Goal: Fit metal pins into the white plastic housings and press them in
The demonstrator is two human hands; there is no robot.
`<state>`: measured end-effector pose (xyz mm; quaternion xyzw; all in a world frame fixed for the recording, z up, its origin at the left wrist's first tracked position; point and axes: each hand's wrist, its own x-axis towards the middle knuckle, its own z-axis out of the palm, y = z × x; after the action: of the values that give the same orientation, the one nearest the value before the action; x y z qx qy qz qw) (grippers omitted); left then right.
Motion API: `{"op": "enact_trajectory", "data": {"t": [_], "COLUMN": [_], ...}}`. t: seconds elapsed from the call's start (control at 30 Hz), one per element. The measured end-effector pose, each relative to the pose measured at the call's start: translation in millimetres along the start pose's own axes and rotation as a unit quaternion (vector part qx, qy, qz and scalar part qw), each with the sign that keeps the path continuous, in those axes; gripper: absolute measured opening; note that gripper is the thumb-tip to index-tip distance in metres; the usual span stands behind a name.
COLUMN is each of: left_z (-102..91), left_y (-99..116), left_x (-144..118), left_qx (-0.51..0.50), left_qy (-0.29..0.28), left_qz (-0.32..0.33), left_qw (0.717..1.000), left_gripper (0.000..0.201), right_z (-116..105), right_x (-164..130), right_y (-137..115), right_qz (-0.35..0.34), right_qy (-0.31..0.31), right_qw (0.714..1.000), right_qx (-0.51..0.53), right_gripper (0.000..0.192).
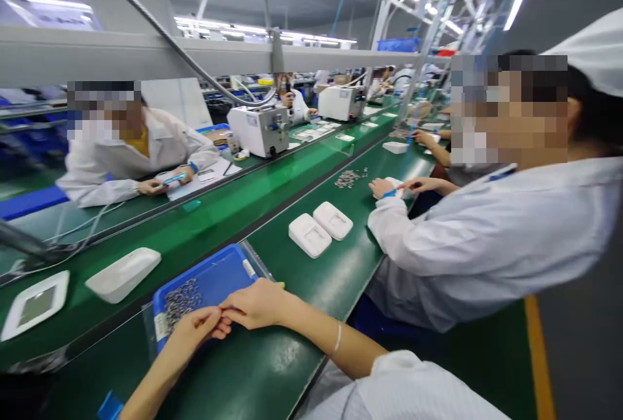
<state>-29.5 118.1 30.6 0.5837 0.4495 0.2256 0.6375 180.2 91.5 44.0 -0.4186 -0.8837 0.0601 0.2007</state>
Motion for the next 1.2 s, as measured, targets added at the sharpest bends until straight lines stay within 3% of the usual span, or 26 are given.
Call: {"op": "enact_trajectory", "data": {"t": [0.1, 0.23, 0.3, 0.4, 0.5, 0.6, 0.7, 0.77, 0.83, 0.87, 0.9, 0.93, 1.07, 1.13, 1.2], "left_z": [10.3, 24.9, 26.0, 7.8, -27.9, -55.7, -61.6, -60.4, -62.9, -66.4, -71.4, -77.8, -115.3, -140.2, -165.3], "left_y": [-1, -8, -8, 0, 17, 44, 70, 83, 93, 97, 99, 102, 99, 91, 76], "left_x": [-5, -10, -10, -3, 13, 31, 44, 47, 47, 46, 45, 45, 39, 32, 22], "left_qx": [0.017, 0.053, 0.088, 0.144, 0.188, 0.200, 0.202, 0.260, 0.347, 0.371, 0.370, 0.344, 0.281, 0.323, 0.355], "left_qy": [-0.030, 0.017, 0.053, 0.143, 0.262, 0.395, 0.508, 0.551, 0.583, 0.597, 0.614, 0.631, 0.622, 0.608, 0.611], "left_qz": [0.021, 0.067, 0.100, 0.155, 0.207, 0.250, 0.308, 0.378, 0.438, 0.446, 0.441, 0.430, 0.276, 0.173, 0.080], "left_qw": [0.999, 0.996, 0.990, 0.967, 0.924, 0.861, 0.779, 0.697, 0.590, 0.554, 0.539, 0.547, 0.677, 0.704, 0.703], "left_gripper": [0.082, 0.074, 0.062, 0.045, 0.037, 0.049, 0.065, 0.075, 0.083, 0.085, 0.085, 0.083, 0.052, 0.045, 0.043], "right_z": [2, 7, 5, -8, -25, -33, -30, -26, -24, -24, -24, -25, -29, -29, -27], "right_x": [-12, -28, -37, -52, -65, -72, -75, -75, -74, -74, -73, -73, -74, -76, -77], "right_y": [-2, -9, -13, -18, -18, -17, -20, -24, -29, -30, -31, -32, -26, -21, -16], "right_qz": [-0.016, 0.021, 0.052, 0.183, 0.334, 0.390, 0.411, 0.415, 0.413, 0.412, 0.413, 0.413, 0.414, 0.412, 0.406], "right_qy": [0.026, 0.002, 0.024, 0.097, 0.143, 0.165, 0.218, 0.247, 0.242, 0.229, 0.216, 0.202, 0.147, 0.120, 0.104], "right_qw": [1.000, 1.000, 0.998, 0.976, 0.916, 0.870, 0.824, 0.793, 0.778, 0.779, 0.784, 0.794, 0.838, 0.855, 0.869], "right_qx": [-0.007, -0.005, -0.003, 0.062, 0.171, 0.252, 0.324, 0.371, 0.407, 0.413, 0.409, 0.397, 0.323, 0.290, 0.262], "right_gripper": [0.031, 0.026, 0.025, 0.029, 0.039, 0.044, 0.045, 0.044, 0.043, 0.043, 0.043, 0.043, 0.041, 0.038, 0.034]}}
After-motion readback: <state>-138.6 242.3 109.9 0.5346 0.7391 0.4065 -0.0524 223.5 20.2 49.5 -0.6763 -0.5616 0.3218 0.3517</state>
